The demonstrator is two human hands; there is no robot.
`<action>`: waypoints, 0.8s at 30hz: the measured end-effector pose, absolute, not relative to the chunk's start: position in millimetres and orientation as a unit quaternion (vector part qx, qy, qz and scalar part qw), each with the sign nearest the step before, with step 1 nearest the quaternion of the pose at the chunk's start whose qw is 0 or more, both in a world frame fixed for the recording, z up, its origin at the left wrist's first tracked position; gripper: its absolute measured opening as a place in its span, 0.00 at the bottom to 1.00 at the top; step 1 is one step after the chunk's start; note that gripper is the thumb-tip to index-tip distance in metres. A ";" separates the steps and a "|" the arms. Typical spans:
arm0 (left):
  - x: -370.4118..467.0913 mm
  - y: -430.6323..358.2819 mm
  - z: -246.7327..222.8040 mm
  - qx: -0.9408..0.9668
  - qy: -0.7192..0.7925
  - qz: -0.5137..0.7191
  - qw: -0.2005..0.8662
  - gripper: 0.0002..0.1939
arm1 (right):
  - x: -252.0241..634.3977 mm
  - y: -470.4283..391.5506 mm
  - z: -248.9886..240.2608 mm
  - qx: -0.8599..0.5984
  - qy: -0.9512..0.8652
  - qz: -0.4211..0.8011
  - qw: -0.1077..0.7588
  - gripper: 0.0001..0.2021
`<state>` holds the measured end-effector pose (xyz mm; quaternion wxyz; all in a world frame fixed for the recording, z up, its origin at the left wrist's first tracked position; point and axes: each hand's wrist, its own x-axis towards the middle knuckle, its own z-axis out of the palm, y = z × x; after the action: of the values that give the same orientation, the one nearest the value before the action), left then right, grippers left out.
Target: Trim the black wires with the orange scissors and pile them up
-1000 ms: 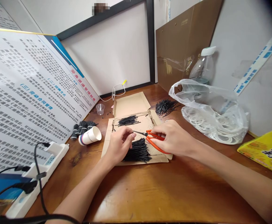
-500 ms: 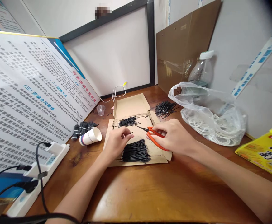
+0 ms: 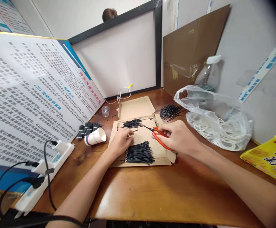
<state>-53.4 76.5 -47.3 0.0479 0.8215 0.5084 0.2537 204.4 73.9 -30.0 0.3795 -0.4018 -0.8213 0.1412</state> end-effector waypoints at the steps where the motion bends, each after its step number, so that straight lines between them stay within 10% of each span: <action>1: -53.1 72.4 -44.8 0.830 0.499 0.245 0.054 0.06 | 204.1 74.7 -31.0 -0.403 -0.822 0.139 0.377 0.17; 24: -34.4 52.2 -24.3 0.794 0.547 0.225 0.141 0.08 | 204.1 75.5 -35.7 -0.398 -0.828 0.159 0.362 0.16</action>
<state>-34.4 52.2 -24.3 0.1413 0.7940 0.5466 0.2254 204.1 75.5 -35.7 0.3616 -0.3980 -0.8280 0.1586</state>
